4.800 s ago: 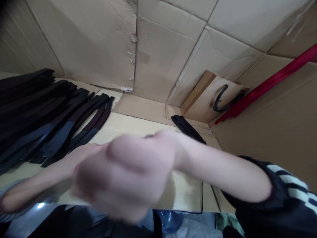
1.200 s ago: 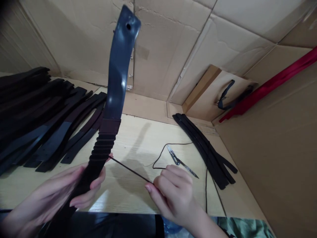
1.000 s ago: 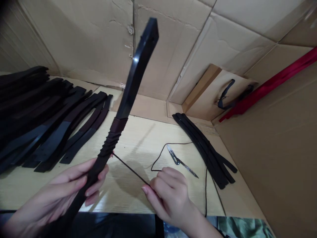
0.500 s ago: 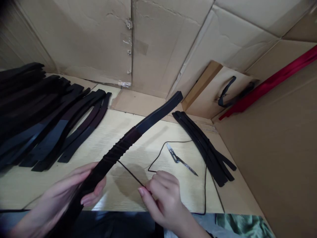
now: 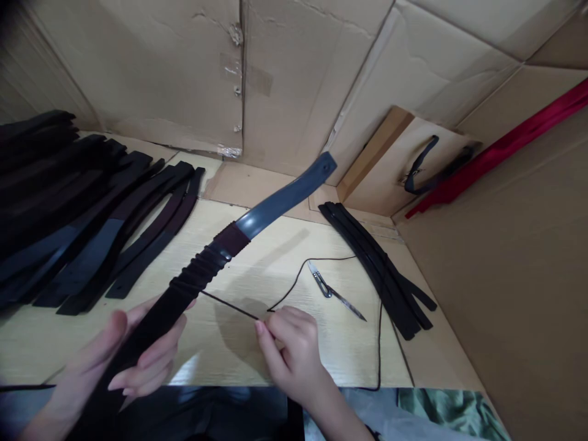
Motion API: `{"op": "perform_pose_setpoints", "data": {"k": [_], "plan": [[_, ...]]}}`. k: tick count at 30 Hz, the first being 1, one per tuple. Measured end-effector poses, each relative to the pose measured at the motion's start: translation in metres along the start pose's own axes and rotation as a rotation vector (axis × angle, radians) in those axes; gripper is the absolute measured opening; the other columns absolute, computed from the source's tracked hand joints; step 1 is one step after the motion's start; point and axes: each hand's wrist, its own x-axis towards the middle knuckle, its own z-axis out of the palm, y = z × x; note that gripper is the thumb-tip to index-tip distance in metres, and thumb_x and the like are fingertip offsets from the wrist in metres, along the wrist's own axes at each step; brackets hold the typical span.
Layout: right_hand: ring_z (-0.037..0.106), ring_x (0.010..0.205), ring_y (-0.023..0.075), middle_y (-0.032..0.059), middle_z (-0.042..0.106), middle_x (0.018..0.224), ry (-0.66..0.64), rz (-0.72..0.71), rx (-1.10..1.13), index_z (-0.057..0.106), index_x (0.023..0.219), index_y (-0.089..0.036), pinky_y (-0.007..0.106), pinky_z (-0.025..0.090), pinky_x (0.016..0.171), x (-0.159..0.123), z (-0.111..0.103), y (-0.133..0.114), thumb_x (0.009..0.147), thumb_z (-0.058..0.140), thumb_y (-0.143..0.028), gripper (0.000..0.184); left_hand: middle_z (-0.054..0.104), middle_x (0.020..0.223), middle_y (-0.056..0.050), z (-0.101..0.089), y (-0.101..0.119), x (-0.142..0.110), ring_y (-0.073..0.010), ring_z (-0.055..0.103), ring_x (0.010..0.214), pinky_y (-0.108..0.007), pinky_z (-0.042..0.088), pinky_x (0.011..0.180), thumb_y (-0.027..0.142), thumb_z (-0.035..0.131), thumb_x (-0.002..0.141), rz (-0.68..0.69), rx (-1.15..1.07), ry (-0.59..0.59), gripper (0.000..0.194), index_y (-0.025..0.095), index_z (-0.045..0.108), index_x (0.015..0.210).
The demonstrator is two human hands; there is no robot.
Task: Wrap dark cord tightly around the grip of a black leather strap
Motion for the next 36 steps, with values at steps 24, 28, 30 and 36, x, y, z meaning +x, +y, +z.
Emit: {"op": "perform_pose_setpoints", "data": {"k": [24, 28, 30, 36], "plan": [[0.028, 0.049, 0.0101, -0.0040, 0.030, 0.052, 0.012, -0.100, 0.117, 0.042, 0.064, -0.019, 0.029, 0.018, 0.049, -0.008, -0.025, -0.040, 0.077, 0.046, -0.003, 0.020, 0.058, 0.080, 0.002, 0.001, -0.007, 0.001, -0.0164, 0.057, 0.080, -0.027, 0.046, 0.075, 0.030, 0.076, 0.074, 0.027, 0.977, 0.293, 0.045, 0.027, 0.060, 0.117], [0.027, 0.049, 0.0098, -0.0041, 0.029, 0.053, 0.020, -0.102, 0.137, 0.040, 0.064, -0.019, 0.029, 0.018, 0.049, -0.007, -0.024, -0.040, 0.077, 0.046, -0.003, 0.022, 0.059, 0.080, 0.001, 0.009, -0.006, 0.002, -0.0155, 0.058, 0.076, -0.027, 0.046, 0.071, 0.036, 0.064, 0.085, -0.133, 0.916, 0.126, 0.020, 0.022, 0.062, 0.099], [0.027, 0.049, 0.0092, -0.0045, 0.028, 0.053, 0.018, -0.107, 0.156, 0.040, 0.064, -0.019, 0.028, 0.019, 0.049, -0.006, -0.020, -0.039, 0.078, 0.046, -0.004, 0.022, 0.060, 0.078, 0.002, 0.012, -0.007, 0.003, -0.0125, 0.059, 0.065, -0.026, 0.046, 0.067, 0.037, 0.056, 0.091, -0.215, 0.818, 0.044, 0.020, 0.022, 0.057, 0.104], [0.033, 0.050, 0.0086, -0.0044, 0.035, 0.054, 0.030, -0.019, 0.124, 0.044, 0.067, -0.018, 0.026, 0.023, 0.047, -0.009, -0.001, -0.042, 0.081, 0.049, -0.007, 0.018, 0.060, 0.070, 0.003, 0.010, -0.017, 0.006, -0.0087, 0.043, 0.052, -0.023, 0.036, 0.055, 0.042, 0.051, 0.094, -0.204, 0.654, 0.157, 0.041, 0.024, 0.048, 0.130]]}}
